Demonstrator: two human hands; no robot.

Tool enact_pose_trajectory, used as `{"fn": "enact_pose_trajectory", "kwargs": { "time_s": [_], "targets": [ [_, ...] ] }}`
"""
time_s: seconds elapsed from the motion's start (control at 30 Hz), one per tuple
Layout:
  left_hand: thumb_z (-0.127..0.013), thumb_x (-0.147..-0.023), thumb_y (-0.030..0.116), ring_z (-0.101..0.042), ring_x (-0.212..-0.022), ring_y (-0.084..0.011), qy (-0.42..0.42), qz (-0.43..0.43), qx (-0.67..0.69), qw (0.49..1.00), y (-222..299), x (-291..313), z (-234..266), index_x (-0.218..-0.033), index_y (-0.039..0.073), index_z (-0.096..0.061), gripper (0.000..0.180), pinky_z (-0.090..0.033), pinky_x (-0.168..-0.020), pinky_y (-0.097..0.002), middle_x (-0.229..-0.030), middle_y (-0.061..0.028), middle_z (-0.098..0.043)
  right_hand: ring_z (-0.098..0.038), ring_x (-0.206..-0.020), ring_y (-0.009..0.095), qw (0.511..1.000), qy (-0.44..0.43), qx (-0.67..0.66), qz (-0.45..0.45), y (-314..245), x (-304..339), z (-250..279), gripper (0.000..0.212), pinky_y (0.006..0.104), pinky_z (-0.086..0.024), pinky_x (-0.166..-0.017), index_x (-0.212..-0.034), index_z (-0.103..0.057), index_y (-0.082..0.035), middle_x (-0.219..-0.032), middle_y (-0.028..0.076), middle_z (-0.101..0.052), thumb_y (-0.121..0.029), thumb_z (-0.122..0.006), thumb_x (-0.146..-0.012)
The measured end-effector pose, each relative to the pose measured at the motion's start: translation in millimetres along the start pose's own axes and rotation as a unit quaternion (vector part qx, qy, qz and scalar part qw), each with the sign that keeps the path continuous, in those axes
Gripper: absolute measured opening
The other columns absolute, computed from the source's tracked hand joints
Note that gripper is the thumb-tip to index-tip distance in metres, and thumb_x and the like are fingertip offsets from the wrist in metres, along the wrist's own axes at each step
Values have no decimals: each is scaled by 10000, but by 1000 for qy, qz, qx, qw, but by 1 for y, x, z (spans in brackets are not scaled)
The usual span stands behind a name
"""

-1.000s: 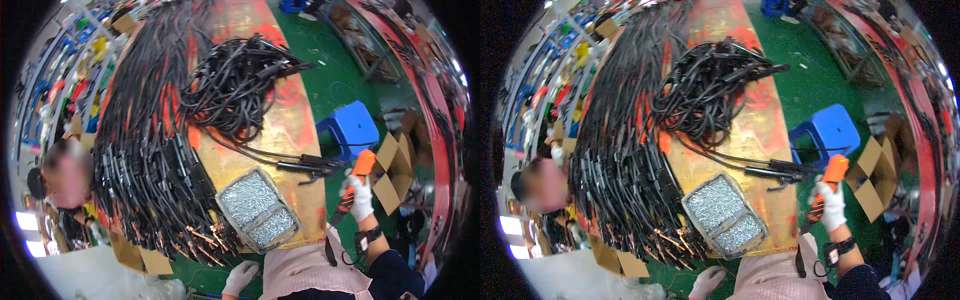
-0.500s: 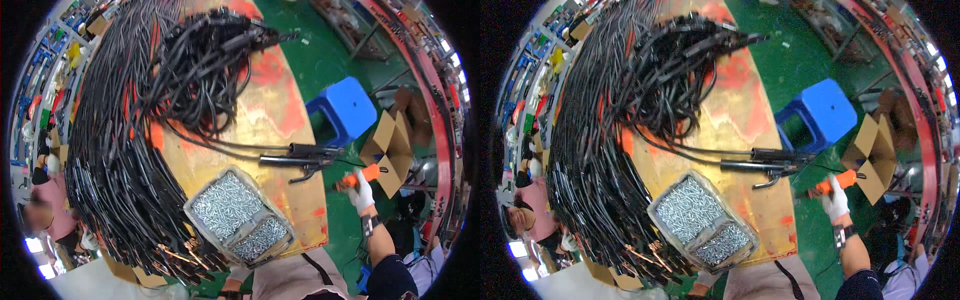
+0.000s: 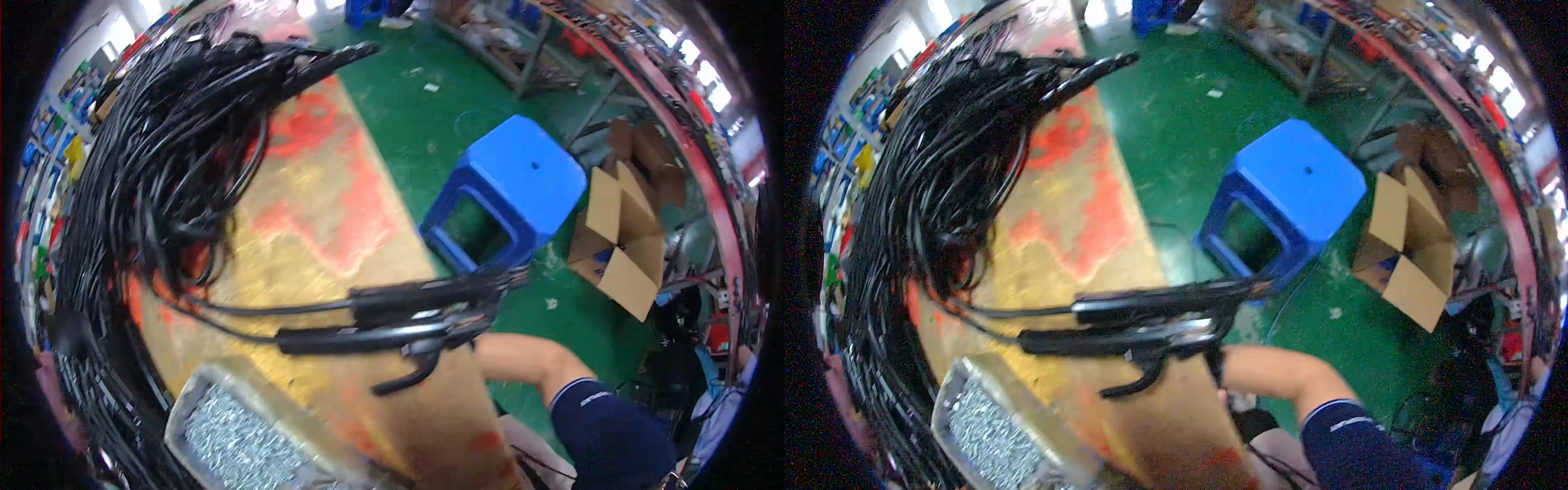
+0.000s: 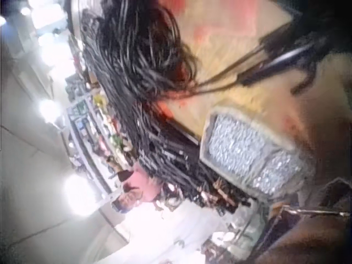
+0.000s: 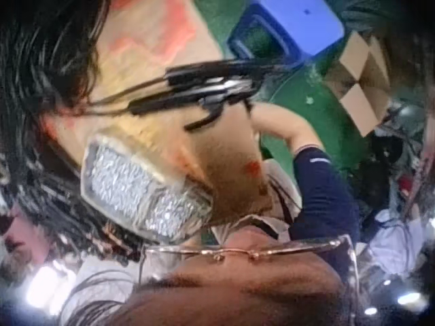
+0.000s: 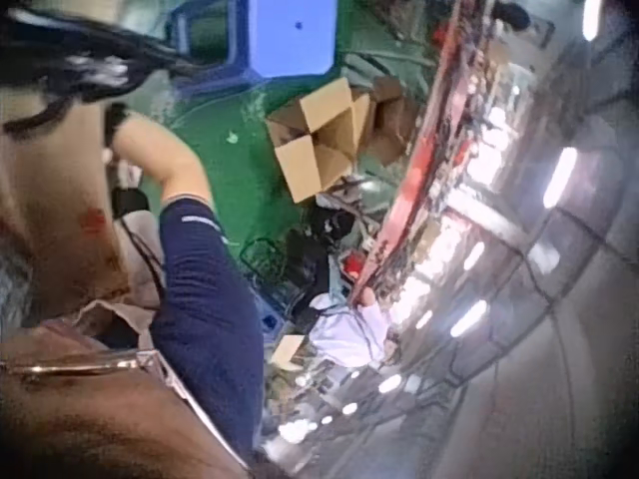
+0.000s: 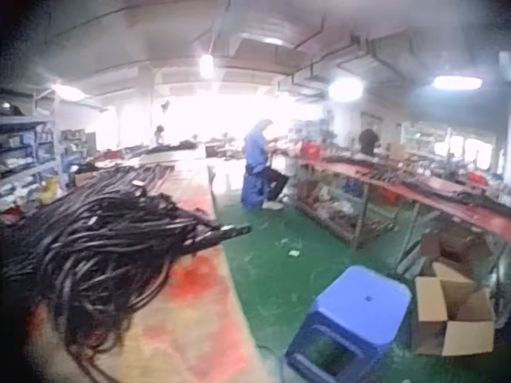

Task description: The person is assembling black electrical cables by using a power screwdriver to secure metal terminals with screws.

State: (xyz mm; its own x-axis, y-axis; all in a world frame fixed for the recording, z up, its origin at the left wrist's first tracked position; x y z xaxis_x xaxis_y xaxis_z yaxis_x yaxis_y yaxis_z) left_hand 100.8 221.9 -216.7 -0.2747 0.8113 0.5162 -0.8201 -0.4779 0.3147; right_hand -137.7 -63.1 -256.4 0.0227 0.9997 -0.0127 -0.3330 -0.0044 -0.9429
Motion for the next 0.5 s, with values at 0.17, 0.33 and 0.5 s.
{"fn": "enact_pose_trajectory", "kwargs": {
  "time_s": [0.17, 0.33, 0.5],
  "targets": [
    [-611, -909, 461, -602, -1172, -338, 2, -20, -13, 1000, 35, -39, -19, -1357, 135, -546, 558, -454, -1039, -423, -1320, -133, -606, -622, -991, 249, 999, 3, 19, 42, 11, -1, -23, 214, 404, -504, -900, -1144, -596, -49, -1100, 119, -645, -137, -545, -955],
    [-612, -909, 457, -603, -1170, -336, -4, -18, -13, 1000, 55, -72, -34, -1356, 133, -546, 555, -455, -1038, -422, -1319, -133, -607, -620, -1013, 247, 996, -5, 54, 64, 19, -8, -53, 239, 403, -504, -908, -1176, -587, -41, -1121, 120, -645, -142, -524, -969],
    [-614, -910, 452, -604, -1169, -334, -6, -2, -19, 1000, 71, -77, -36, -1355, 131, -546, 553, -456, -1038, -421, -1317, -133, -608, -619, -1034, 245, 995, -19, 56, 83, 12, -10, -63, 263, 402, -505, -915, -1209, -579, -33, -1142, 122, -646, -146, -503, -983]
  ]
}}
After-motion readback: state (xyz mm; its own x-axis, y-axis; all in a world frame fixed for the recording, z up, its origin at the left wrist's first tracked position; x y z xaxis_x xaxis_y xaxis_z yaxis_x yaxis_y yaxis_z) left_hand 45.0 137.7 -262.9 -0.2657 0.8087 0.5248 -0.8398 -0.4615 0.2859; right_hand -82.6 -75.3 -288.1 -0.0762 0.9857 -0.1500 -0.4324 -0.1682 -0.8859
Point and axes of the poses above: each hand's wrist, its own x-axis away from the middle knuckle, its own z-axis out of the back of the hand, y = z × x, the point moved 2 cm from there along -x, towards the middle knuckle
